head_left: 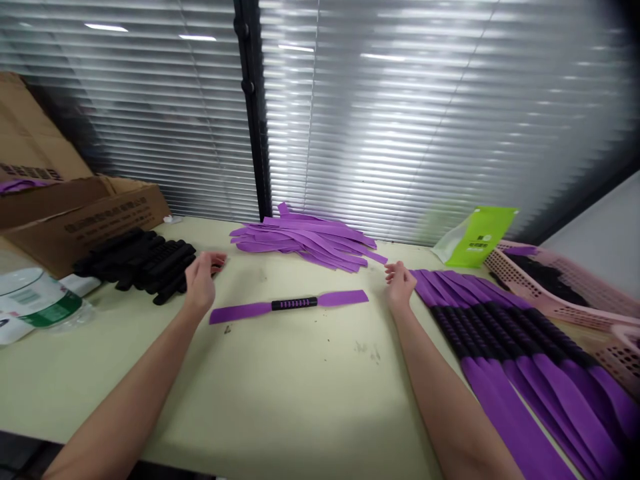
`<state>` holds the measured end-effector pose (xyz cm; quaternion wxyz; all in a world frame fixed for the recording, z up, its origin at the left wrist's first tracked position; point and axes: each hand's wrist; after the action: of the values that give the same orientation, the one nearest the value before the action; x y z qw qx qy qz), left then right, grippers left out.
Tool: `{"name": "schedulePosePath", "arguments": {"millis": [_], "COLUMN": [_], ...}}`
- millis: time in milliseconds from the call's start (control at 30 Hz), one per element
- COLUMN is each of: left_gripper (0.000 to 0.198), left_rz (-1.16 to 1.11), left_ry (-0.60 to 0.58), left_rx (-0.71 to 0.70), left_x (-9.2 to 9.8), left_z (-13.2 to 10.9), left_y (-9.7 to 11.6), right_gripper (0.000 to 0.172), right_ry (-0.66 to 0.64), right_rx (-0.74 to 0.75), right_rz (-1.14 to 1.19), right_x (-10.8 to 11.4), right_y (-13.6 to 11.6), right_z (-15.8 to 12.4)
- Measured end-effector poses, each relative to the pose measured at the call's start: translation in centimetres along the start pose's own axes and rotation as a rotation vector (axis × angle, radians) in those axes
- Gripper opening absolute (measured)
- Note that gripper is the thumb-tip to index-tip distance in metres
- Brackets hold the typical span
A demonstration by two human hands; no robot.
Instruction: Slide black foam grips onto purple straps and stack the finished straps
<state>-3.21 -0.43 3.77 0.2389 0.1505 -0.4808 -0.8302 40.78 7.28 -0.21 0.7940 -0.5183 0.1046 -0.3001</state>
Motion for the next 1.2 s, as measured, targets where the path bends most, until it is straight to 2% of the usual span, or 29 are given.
{"name": "schedulePosePath", "arguments": {"millis": [67, 133, 200, 300, 367, 467, 533, 600, 700, 800, 1033, 1200], "left_gripper": [0.040, 0.039, 0.037, 0.032, 0.031, 0.032, 0.035, 0.037, 0.039, 0.039, 0.034, 0.034], "left_rz": [-0.103, -0.123, -0.102, -0.045, 0.091, 0.435, 0.608, 0.722, 0.841, 0.878, 0.737, 0.689], "left_ry": [0.107, 0.163, 0.175, 0.095, -0.084, -0.567, -0.879, -1.057, -1.146, -1.148, -1.135, -1.133], "left_rx": [0.083, 0.145, 0.180, 0.181, 0.129, -0.074, -0.224, -0.348, -0.443, -0.419, -0.317, -0.352], "left_x": [0.6, 0.9, 0.9, 0.4, -0.1, -0.8, -1.4, -2.2, -3.3, -3.8, -3.7, -3.6], "left_z": [0.7, 1.1, 1.1, 0.6, -0.2, -1.7, -2.8, -3.9, -5.1, -5.4, -4.7, -4.5], "left_y": [-0.2, -0.5, -0.8, -1.1, -0.9, 0.2, 1.0, 1.4, 1.4, 0.8, -0.3, -1.2], "right_gripper": [0.056, 0.053, 0.049, 0.041, 0.035, 0.036, 0.039, 0.043, 0.043, 0.040, 0.031, 0.029], "right_ry": [0.091, 0.074, -0.053, -0.378, -0.579, -0.766, -0.840, -0.893, -0.941, -0.966, -1.002, -0.976], "right_rx": [-0.005, 0.089, 0.231, 0.528, 0.758, 1.012, 1.094, 1.111, 1.054, 0.973, 0.817, 0.814], "right_rz": [0.002, -0.055, -0.159, -0.324, -0.394, -0.461, -0.486, -0.504, -0.526, -0.486, -0.228, -0.186], "right_x": [0.3, 0.2, -0.2, -1.4, -2.6, -4.2, -5.1, -5.6, -5.8, -5.7, -6.1, -6.4], "right_y": [0.4, 0.0, -0.9, -2.8, -4.1, -5.3, -5.6, -5.7, -5.6, -5.6, -5.0, -4.6], "right_z": [0.2, 0.0, -0.7, -2.3, -3.8, -6.1, -7.3, -8.0, -8.4, -8.3, -8.0, -7.9]}}
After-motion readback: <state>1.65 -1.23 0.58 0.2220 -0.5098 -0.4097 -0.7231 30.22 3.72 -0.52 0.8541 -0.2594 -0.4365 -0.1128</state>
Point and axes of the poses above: each hand's wrist, its own z-axis towards the middle knuckle, its own x-axis out of the back of the hand, y = z × x
